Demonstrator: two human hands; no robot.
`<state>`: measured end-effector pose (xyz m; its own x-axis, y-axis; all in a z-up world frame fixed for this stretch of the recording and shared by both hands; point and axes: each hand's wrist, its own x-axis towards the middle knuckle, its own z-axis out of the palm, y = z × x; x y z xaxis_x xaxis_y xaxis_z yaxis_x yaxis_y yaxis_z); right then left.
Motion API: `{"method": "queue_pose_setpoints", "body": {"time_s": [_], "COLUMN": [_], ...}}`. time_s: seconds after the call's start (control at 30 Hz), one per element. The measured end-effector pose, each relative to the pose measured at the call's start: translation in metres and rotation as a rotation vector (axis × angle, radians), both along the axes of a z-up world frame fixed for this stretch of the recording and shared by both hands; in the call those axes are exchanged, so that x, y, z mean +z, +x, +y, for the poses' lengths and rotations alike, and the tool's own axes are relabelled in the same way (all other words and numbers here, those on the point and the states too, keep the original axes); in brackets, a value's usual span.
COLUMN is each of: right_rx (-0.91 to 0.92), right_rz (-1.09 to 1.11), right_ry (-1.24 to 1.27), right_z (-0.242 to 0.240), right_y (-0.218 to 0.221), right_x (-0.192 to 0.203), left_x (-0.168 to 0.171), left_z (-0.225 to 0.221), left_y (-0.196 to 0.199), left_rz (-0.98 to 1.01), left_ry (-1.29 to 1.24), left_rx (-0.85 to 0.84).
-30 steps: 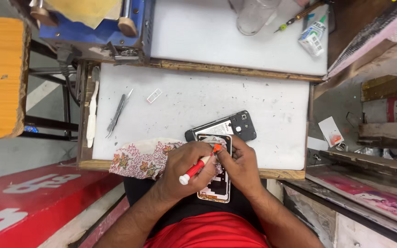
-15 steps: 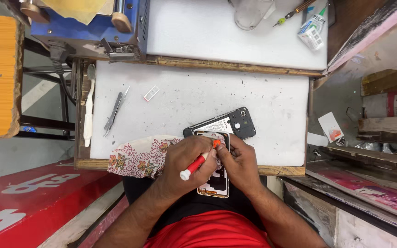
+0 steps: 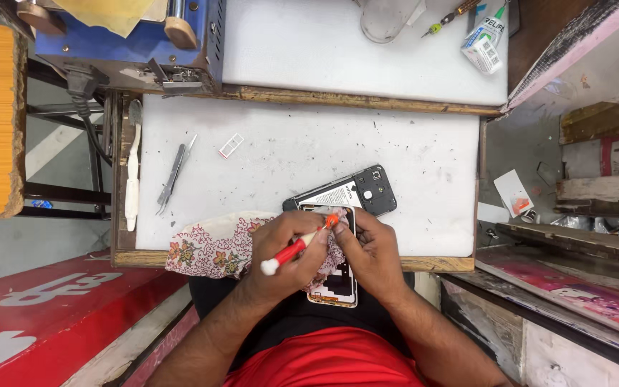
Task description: The person assembles a smartphone by placing the battery into the chassis, applying adhesive to the back cover, and securing the cover onto the device. They use a red-handled tool to apply adhesive and a cloth to wipe the back cover before final assembly.
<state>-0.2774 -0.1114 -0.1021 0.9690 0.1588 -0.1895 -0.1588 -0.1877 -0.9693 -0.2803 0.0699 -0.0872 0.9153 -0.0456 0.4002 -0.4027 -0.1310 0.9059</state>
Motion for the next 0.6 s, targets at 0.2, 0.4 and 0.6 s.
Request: {"method": "queue_pose_setpoints", "body": {"time_s": [0.2,0.4,0.6], "right_rx": [0.017,0.020,0.014], "right_rz": [-0.031,-0.047,-0.026], "right_ry": [0.024,-0.041,-0.012], "right_z": [0.001,0.000,0.000], "right_y": [0.002,0.002,0.000], "right_x": [0.002,0.000,-0.002], "left_x": [0.001,0.006,0.012], "left_z": [0.000,-0.001,0.002], "left_y": [0.002,0.004,0.006], "left_rz": [-0.059,-0.071,-0.073], "left_ry": [0.036,0.066,0.086], "left_rx": [0.007,-0.007,-0.010]}}
